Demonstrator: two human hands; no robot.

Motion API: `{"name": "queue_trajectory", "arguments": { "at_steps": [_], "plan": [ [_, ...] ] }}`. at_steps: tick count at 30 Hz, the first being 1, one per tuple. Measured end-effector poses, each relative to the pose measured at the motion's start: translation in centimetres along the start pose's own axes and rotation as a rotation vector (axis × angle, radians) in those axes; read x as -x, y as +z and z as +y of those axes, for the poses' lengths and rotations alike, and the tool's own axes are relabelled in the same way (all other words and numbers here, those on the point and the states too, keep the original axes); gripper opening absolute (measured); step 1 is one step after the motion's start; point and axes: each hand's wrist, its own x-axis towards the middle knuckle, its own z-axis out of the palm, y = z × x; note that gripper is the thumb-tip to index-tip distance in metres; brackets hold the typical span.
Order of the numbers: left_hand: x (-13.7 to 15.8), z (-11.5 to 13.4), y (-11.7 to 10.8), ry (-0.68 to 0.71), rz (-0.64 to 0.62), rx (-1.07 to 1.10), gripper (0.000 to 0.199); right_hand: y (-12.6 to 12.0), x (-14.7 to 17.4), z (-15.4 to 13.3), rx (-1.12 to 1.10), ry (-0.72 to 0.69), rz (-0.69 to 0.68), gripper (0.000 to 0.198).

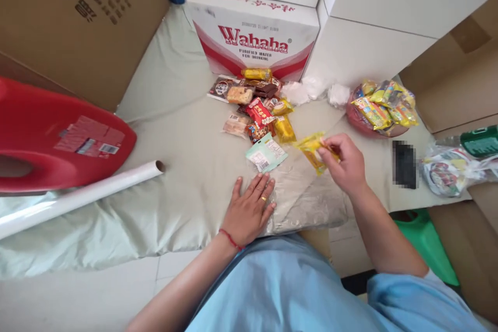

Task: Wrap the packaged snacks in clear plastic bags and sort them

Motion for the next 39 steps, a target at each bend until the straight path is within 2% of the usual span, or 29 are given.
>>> {"name": "queue_trajectory", "arguments": {
  "at_steps": [1, 3, 5, 6, 8, 10, 13, 16, 22, 24, 26, 29, 31, 33, 37, 39],
  "plan": [
    [0.0, 0.0, 0.1, -0.001, 0.006, 0.001, 0.055, -0.1, 1.3, 0.5, 0.114, -0.093, -0.020, 0.016],
    [-0.1, 0.0, 0.1, -0.005, 0.011, 0.003, 0.055, 0.2, 3.6, 1.1, 0.257, -0.297, -0.198, 0.012],
    [-0.1, 0.0, 0.1, -0.009, 0.007, 0.005, 0.056, 0.5, 5.3, 1.3, 0.263, -0.432, -0.401, 0.011],
    [-0.1, 0.0, 0.1, -0.010, 0.006, 0.004, 0.056, 0.6, 5.7, 1.4, 0.239, -0.455, -0.437, 0.012],
    [-0.1, 0.0, 0.0, -0.003, 0.006, -0.003, 0.056, 0.6, 6.1, 1.5, 0.200, -0.417, -0.358, 0.017],
    [-0.1, 0.0, -0.1, 0.008, 0.009, -0.015, 0.056, 0.6, 5.9, 1.9, 0.229, -0.318, -0.256, 0.027],
    [0.0, -0.1, 0.0, 0.015, 0.020, -0.032, 0.059, 1.1, 5.5, 2.8, 0.335, -0.235, -0.314, 0.040],
    [0.2, -0.2, 0.2, -0.002, 0.037, -0.035, 0.063, 1.4, 5.6, 3.7, 0.379, -0.244, -0.357, 0.036],
    [0.4, -0.4, 0.4, -0.028, 0.023, -0.024, 0.065, 0.7, 6.3, 3.2, 0.301, -0.253, -0.157, 0.037],
    [0.4, -0.5, 0.4, -0.027, 0.022, -0.023, 0.065, 1.3, 6.4, 2.7, 0.331, -0.253, -0.205, 0.037],
    [0.4, -0.5, 0.5, -0.026, 0.025, -0.028, 0.065, 2.1, 6.5, 2.3, 0.426, -0.228, -0.315, 0.038],
    [0.4, -0.5, 0.5, -0.023, 0.024, -0.036, 0.064, 2.8, 6.8, 1.7, 0.533, -0.206, -0.433, 0.053],
    [0.4, -0.4, 0.5, -0.023, 0.023, -0.038, 0.064, 3.2, 7.2, 1.3, 0.553, -0.239, -0.445, 0.070],
    [0.4, -0.4, 0.5, -0.023, 0.028, -0.041, 0.064, 3.8, 8.0, 1.0, 0.571, -0.261, -0.441, 0.078],
    [0.4, -0.5, 0.5, -0.015, 0.052, -0.045, 0.064, 5.5, 9.4, 0.9, 0.589, -0.215, -0.434, 0.078],
    [0.4, -0.8, 0.5, -0.004, 0.062, -0.041, 0.065, 5.5, 9.7, 1.0, 0.544, -0.190, -0.424, 0.076]
  ]
}}
